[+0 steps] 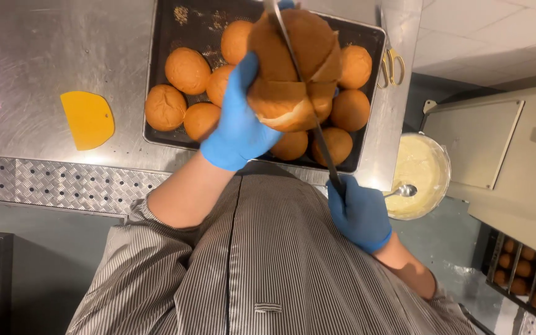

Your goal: Slicing baked buns on a tray using a long knife.

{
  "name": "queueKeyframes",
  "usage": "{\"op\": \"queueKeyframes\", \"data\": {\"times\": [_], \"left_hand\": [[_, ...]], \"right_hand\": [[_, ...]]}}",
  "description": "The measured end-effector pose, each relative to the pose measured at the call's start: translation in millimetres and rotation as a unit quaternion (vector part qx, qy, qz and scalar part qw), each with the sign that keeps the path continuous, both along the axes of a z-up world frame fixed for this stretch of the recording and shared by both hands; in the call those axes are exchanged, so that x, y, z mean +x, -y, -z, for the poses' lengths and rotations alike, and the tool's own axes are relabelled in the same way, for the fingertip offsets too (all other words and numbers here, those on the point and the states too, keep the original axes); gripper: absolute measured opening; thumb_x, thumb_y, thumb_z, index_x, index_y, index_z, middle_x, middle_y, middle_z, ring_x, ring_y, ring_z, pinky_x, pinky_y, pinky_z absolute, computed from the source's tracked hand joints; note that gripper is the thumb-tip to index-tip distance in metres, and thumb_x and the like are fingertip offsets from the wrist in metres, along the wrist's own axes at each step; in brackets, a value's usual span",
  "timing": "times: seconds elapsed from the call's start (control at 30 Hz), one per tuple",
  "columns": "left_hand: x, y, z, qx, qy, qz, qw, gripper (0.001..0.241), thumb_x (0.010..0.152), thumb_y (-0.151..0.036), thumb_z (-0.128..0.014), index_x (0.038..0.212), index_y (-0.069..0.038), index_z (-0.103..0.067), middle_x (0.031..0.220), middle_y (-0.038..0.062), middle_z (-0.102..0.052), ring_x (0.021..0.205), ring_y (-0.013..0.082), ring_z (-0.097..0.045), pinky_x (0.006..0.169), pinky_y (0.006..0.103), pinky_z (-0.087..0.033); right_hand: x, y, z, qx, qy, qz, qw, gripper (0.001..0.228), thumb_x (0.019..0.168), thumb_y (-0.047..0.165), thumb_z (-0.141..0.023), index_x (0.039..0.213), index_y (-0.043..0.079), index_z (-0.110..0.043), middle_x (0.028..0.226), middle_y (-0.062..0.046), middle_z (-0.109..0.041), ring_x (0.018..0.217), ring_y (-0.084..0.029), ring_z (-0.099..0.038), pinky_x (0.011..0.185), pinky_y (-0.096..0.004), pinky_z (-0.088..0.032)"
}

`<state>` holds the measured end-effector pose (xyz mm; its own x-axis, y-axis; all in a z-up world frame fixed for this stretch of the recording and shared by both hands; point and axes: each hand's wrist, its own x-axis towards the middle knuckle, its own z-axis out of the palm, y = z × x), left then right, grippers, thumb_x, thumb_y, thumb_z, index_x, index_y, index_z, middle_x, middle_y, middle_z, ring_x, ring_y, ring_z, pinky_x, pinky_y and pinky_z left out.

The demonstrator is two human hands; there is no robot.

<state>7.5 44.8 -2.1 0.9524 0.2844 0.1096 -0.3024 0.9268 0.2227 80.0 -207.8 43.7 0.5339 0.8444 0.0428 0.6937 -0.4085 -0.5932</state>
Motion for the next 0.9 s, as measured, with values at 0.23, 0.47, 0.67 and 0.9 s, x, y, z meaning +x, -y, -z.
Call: {"op": "queueKeyframes", "data": {"times": [0.23, 0.47, 0.67, 0.9], "left_hand": [[4, 26, -2, -0.023, -0.062, -0.005, 0.998, 0.050, 0.114, -0.039, -0.046, 0.152, -0.008, -0.046, 0.147, 0.007, -0.058, 0.135, 0.0223, -0.057, 0.120, 0.0385, -0.043], [-2, 8, -18, -0.039, -0.038, -0.027, 0.998, 0.056, 0.114, -0.041, -0.043, 0.156, -0.004, -0.045, 0.149, 0.011, -0.060, 0.137, 0.0255, -0.057, 0.124, 0.0399, -0.041], [-3, 6, 9, -0.102, 0.025, -0.005, 0.995, 0.049, 0.119, -0.039, -0.045, 0.152, -0.004, -0.044, 0.144, 0.009, -0.057, 0.134, 0.0231, -0.055, 0.121, 0.0387, -0.040], [-5, -20, -3, 0.341, -0.203, -0.328, 0.857, 0.052, 0.112, -0.014, -0.063, 0.157, -0.006, -0.038, 0.153, 0.002, -0.048, 0.145, 0.0099, -0.045, 0.128, 0.0272, -0.034]], "right_hand": [[-1, -15, -5, 0.006, -0.034, -0.005, 0.999, 0.016, 0.096, 0.013, -0.066, 0.105, 0.000, -0.063, 0.076, -0.020, -0.070, 0.065, -0.039, -0.070, 0.055, -0.043, -0.053], [-3, -8, 6, -0.002, -0.015, -0.014, 1.000, 0.016, 0.093, 0.012, -0.067, 0.103, 0.001, -0.064, 0.074, -0.020, -0.070, 0.063, -0.039, -0.069, 0.055, -0.044, -0.052], [-1, -39, 2, 0.010, 0.026, 0.005, 1.000, 0.013, 0.098, 0.013, -0.068, 0.102, 0.002, -0.063, 0.069, -0.017, -0.066, 0.060, -0.036, -0.067, 0.054, -0.043, -0.050], [18, -63, 3, -0.047, -0.135, 0.030, 0.989, 0.016, 0.099, 0.016, -0.065, 0.105, 0.001, -0.064, 0.065, -0.016, -0.066, 0.053, -0.030, -0.067, 0.049, -0.036, -0.046]]}}
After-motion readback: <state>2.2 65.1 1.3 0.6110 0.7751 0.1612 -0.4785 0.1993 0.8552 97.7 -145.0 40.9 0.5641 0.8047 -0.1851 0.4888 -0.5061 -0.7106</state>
